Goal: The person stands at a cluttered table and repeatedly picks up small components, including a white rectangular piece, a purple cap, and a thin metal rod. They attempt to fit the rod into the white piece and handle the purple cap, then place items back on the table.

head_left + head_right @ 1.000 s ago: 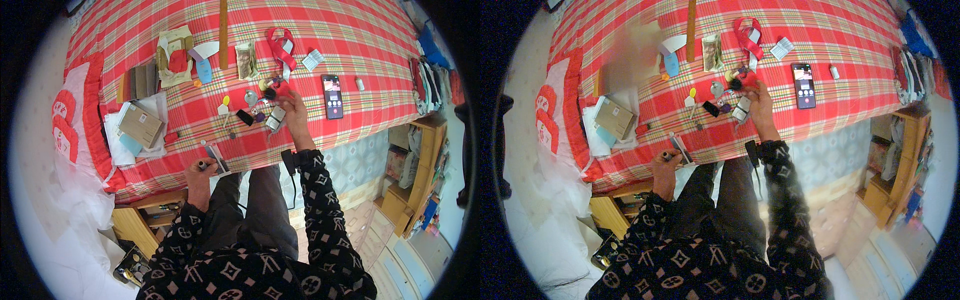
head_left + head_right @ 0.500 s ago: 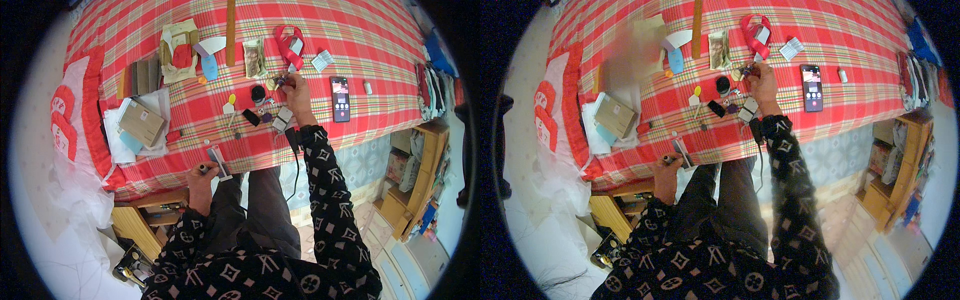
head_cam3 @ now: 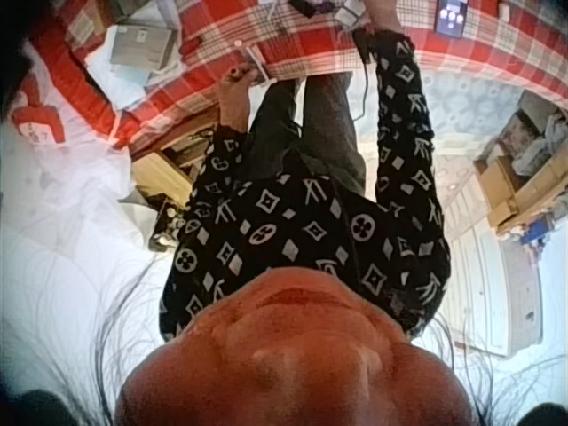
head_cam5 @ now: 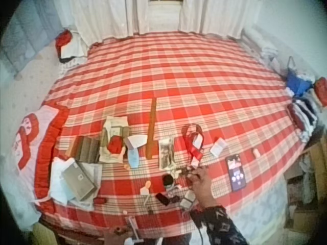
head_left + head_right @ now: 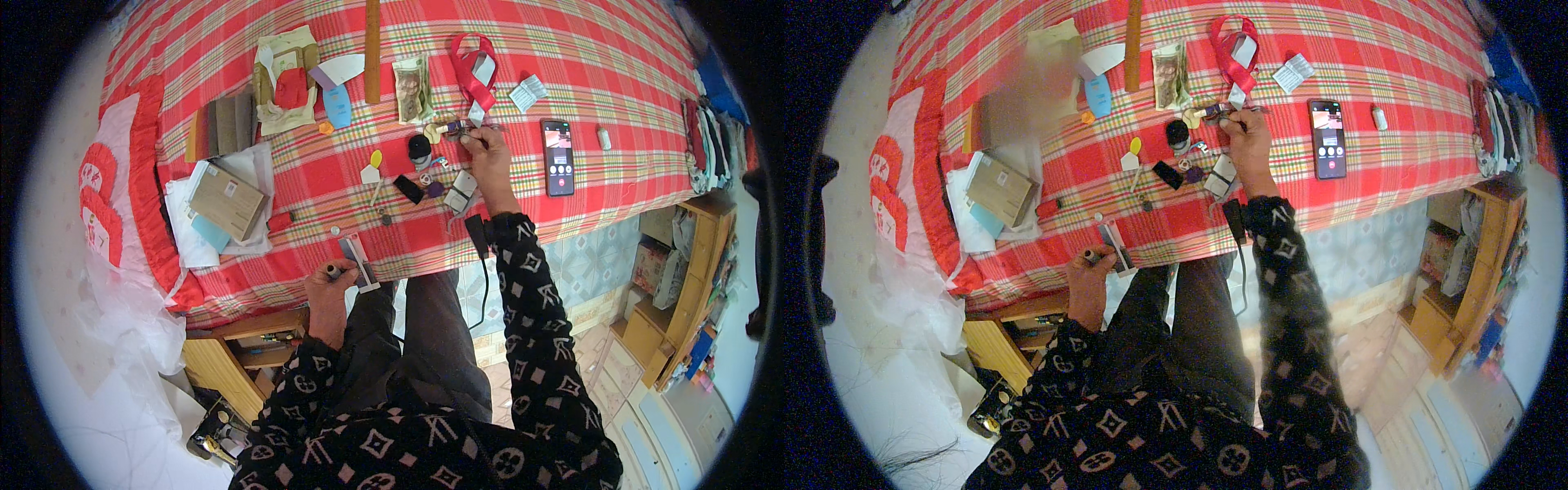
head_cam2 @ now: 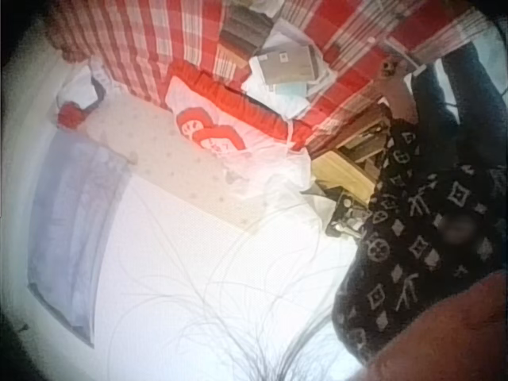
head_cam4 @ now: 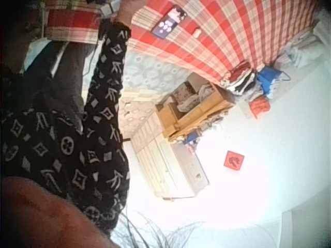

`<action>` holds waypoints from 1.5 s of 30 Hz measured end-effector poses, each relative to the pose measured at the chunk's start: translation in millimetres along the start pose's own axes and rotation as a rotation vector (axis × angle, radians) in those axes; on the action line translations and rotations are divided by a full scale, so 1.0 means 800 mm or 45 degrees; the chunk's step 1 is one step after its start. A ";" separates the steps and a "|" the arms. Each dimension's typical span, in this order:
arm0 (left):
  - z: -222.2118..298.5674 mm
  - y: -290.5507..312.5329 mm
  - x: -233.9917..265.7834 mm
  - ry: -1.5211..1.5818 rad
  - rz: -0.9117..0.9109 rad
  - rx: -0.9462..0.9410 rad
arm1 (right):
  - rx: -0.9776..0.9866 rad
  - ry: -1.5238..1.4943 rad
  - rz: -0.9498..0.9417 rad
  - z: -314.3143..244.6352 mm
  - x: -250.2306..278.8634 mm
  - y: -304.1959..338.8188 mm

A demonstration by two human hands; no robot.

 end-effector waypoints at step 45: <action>0.010 0.012 -0.028 0.233 0.076 -0.165 | -0.466 0.041 -0.322 0.041 0.032 -0.010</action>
Point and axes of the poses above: each hand's wrist, its own y-axis away from the middle knuckle, its own x-axis out of the back of the hand, z = x × y, the point moved 3 cm from there along -y, towards the middle knuckle, and after that the axes turned 9 degrees about -y, right-handed, at the moved point
